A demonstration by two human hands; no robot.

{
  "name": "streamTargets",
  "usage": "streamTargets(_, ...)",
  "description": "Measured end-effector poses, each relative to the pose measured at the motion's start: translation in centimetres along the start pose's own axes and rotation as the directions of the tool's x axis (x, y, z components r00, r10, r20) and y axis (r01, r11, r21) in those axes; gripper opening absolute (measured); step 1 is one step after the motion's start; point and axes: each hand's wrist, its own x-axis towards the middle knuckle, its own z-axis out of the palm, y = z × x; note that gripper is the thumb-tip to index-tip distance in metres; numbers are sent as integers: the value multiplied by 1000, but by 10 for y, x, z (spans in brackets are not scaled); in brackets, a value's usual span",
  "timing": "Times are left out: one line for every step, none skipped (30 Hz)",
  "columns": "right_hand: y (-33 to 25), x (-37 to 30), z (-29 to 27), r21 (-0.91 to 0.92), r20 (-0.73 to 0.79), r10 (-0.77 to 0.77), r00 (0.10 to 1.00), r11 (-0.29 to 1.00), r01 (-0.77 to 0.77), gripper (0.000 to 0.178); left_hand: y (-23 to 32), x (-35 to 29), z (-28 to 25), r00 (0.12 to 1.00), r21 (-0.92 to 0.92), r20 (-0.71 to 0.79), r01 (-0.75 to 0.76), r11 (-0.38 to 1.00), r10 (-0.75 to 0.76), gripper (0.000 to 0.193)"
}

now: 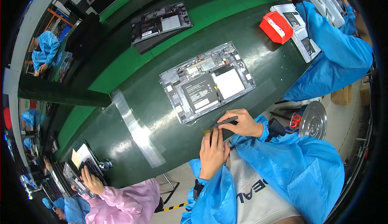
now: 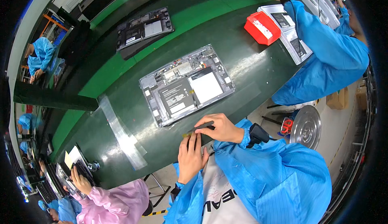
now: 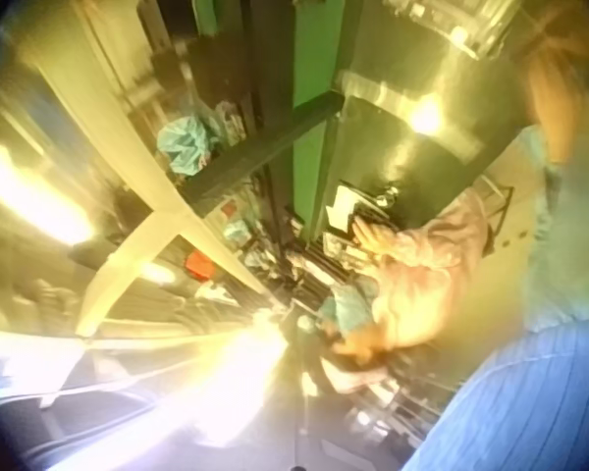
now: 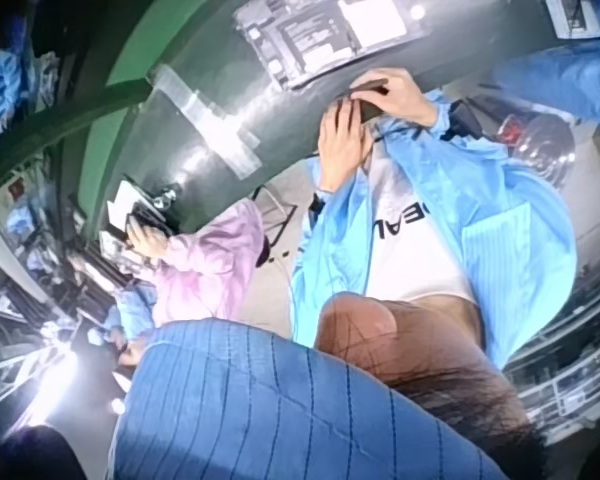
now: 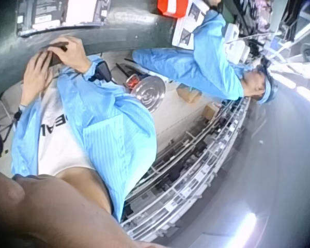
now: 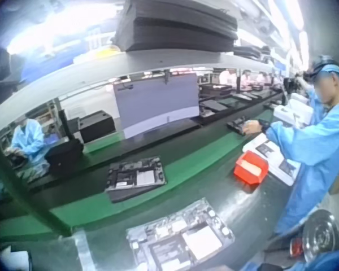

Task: The person assembles internal components of a laptop by hand, installing a battery, a motherboard, and a ribbon cable.

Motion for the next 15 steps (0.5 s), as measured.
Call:
streamTargets(2,-2,1,18,-6,1,1000,1000,-1,19,0,-1,1,1000,-2,-2,1,1000,-1,56)
streamTargets(2,-3,2,38,-12,2,1000,999,-2,19,0,-1,1,1000,15,-3,-8,1000,8,56)
streamTargets(1,-2,3,36,-11,3,1000,999,-2,19,-1,-2,2,1000,31,-4,-17,999,17,57)
streamTargets(-1,-1,5,29,-6,-24,1000,999,24,19,-1,-4,3,1000,29,-4,-17,999,17,57)
streamTargets(-2,2,6,20,-5,-51,999,998,52,19,-2,-3,3,1000,43,-8,-30,999,30,56)
streamTargets(-1,2,7,18,-8,-51,999,999,51,19,-3,-3,3,999,57,-12,-43,997,44,56)
streamTargets(1,2,8,14,-11,-72,997,997,72,19,-4,-3,4,999,56,-12,-47,997,47,56)
streamTargets(1,3,9,11,-13,-93,996,996,94,19,-4,-3,6,998,56,-15,-54,997,55,55)
streamTargets(1,4,8,12,-14,-92,996,996,93,19,-5,-4,6,998,56,-18,-61,997,62,54)
streamTargets(-2,5,7,-6,1,-125,992,992,125,19,-5,-2,5,998,57,-17,-62,996,63,54)
streamTargets(-4,6,6,-23,16,-155,988,988,156,19,-4,0,3,997,69,-27,-70,995,71,53)
streamTargets(-6,6,6,-22,15,-154,988,988,154,19,-4,1,2,996,81,-37,-77,994,80,52)
streamTargets(-8,7,7,-54,6,-202,979,978,202,19,-4,1,2,996,81,-34,-77,994,80,52)
streamTargets(-9,7,7,-85,-1,-250,968,965,249,20,-4,0,3,997,73,-25,-70,995,72,52)
streamTargets(-9,7,8,-81,0,-250,968,965,249,20,-4,0,3,998,65,-17,-62,996,63,51)
